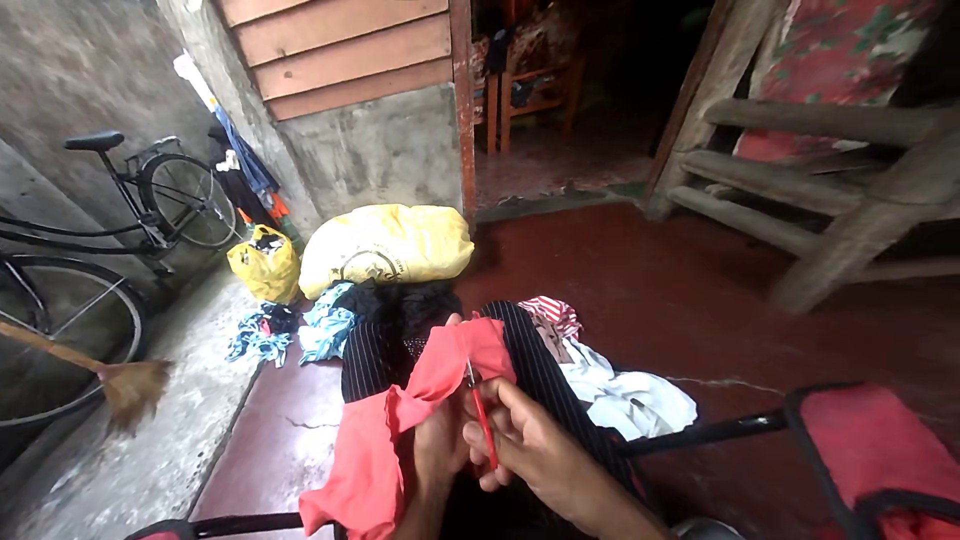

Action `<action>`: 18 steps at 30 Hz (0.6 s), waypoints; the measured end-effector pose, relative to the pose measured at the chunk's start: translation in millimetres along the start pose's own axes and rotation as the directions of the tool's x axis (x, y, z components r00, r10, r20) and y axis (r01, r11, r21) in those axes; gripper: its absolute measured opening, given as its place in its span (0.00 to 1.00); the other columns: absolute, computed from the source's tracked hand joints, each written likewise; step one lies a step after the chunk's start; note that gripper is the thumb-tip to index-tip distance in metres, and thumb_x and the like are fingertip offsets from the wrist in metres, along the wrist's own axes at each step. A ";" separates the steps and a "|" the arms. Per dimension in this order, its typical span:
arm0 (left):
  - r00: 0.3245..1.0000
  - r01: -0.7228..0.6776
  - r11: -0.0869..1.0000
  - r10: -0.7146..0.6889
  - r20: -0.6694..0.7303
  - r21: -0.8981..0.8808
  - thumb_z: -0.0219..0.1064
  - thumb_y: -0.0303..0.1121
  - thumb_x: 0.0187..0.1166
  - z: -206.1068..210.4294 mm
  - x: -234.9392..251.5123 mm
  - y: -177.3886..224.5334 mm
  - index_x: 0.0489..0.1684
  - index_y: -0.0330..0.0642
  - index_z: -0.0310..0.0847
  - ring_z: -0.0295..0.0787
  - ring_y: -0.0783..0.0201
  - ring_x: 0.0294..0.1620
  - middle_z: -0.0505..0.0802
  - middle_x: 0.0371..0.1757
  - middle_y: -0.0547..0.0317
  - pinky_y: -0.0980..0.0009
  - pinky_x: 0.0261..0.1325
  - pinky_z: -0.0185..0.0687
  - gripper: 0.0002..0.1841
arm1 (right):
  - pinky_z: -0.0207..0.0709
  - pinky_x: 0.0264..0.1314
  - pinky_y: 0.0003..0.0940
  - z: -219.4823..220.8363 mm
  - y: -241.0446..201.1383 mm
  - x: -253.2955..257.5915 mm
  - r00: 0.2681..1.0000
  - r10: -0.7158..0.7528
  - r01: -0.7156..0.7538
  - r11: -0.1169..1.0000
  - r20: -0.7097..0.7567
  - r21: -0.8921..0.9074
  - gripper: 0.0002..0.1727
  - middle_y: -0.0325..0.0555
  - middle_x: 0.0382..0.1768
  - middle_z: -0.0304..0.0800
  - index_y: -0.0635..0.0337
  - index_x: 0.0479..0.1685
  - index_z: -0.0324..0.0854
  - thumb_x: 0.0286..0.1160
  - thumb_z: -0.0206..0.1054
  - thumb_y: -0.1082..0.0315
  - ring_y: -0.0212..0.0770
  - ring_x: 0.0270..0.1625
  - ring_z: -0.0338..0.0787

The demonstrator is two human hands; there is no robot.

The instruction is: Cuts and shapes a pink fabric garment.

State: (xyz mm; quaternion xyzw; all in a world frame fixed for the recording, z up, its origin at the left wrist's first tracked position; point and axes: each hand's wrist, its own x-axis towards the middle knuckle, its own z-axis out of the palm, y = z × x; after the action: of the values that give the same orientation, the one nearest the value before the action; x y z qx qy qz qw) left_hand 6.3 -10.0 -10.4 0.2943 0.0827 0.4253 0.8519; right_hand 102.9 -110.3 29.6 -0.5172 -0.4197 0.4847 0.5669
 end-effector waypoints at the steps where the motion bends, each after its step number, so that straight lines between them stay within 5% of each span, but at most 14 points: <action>1: 0.999 0.030 0.999 -0.030 0.019 -0.027 0.38 0.32 0.91 -1.8 1.3 -1.0 0.35 0.44 0.87 0.93 0.71 0.36 0.95 0.32 0.60 0.74 0.44 0.90 0.26 | 0.91 0.30 0.38 -0.6 0.3 -0.2 1.000 -0.002 0.002 1.000 -0.009 0.004 0.22 0.44 0.38 0.88 0.56 0.64 0.71 0.79 0.71 0.58 0.41 0.32 0.92; 12: 0.994 0.034 0.999 -0.037 0.107 0.027 0.48 0.34 0.87 -8.0 1.3 -6.9 0.38 0.42 0.89 0.93 0.70 0.36 0.95 0.34 0.59 0.73 0.45 0.89 0.19 | 0.91 0.36 0.39 -15.8 -7.8 1.8 0.987 0.035 -0.049 0.995 0.155 0.086 0.21 0.44 0.39 0.87 0.54 0.67 0.70 0.84 0.65 0.53 0.41 0.35 0.92; 18: 0.992 0.071 0.997 -0.068 0.109 -0.027 0.43 0.33 0.89 -8.4 2.8 -7.7 0.43 0.42 0.87 0.93 0.69 0.40 0.95 0.38 0.59 0.72 0.48 0.89 0.21 | 0.91 0.34 0.39 -19.2 -5.8 2.3 0.990 0.037 -0.049 0.995 0.133 0.089 0.19 0.43 0.38 0.87 0.55 0.65 0.71 0.83 0.66 0.57 0.41 0.34 0.92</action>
State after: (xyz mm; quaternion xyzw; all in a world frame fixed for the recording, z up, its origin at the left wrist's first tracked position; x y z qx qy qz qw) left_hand 9.9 -7.8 -21.3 0.3008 0.0403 0.3801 0.8738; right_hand 122.7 -111.4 33.1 -0.4665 -0.4222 0.5484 0.5508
